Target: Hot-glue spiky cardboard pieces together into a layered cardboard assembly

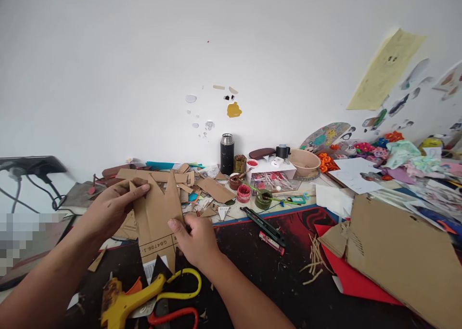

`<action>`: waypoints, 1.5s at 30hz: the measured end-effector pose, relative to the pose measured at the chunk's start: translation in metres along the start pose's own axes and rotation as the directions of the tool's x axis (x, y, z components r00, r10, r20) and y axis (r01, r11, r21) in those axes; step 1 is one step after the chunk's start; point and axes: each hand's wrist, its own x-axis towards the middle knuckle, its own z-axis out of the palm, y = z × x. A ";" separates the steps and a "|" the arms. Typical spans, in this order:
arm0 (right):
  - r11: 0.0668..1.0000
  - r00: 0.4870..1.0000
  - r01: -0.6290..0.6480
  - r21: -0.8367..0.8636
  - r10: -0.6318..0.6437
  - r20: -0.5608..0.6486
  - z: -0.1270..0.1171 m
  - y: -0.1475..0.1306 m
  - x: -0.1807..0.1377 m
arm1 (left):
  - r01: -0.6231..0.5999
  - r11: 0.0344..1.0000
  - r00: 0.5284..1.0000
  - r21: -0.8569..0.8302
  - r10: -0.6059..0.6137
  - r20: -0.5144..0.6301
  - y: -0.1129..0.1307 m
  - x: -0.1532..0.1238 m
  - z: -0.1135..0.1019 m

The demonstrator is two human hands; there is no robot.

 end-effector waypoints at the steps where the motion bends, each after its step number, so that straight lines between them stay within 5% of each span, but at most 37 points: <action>1: 0.998 0.999 -0.039 0.050 0.037 0.031 0.001 -0.001 -0.001 | -0.010 1.000 1.000 -0.020 0.009 -0.019 0.001 0.000 0.000; 8: 0.991 0.992 -0.097 0.091 0.089 0.093 0.003 -0.005 -0.004 | -0.076 0.993 0.995 -0.092 0.071 -0.065 0.005 -0.006 -0.002; 15: 0.990 0.996 0.064 -0.128 -0.056 0.064 0.001 -0.005 -0.004 | -0.079 0.976 0.995 -0.204 0.065 -0.071 0.009 -0.006 -0.002; 29: 0.937 0.991 0.130 -0.323 -0.119 0.054 0.004 -0.004 -0.005 | -0.197 0.920 0.972 -0.339 0.139 -0.189 0.010 -0.005 0.003; 40: 0.950 0.992 0.117 -0.288 -0.099 0.076 0.004 -0.002 -0.006 | -0.170 0.912 0.978 -0.373 0.108 -0.180 0.008 -0.006 -0.001; 45: 0.957 0.991 0.107 -0.270 -0.081 0.104 0.005 -0.004 -0.007 | -0.195 0.887 0.959 -0.418 0.083 -0.270 0.007 0.000 -0.007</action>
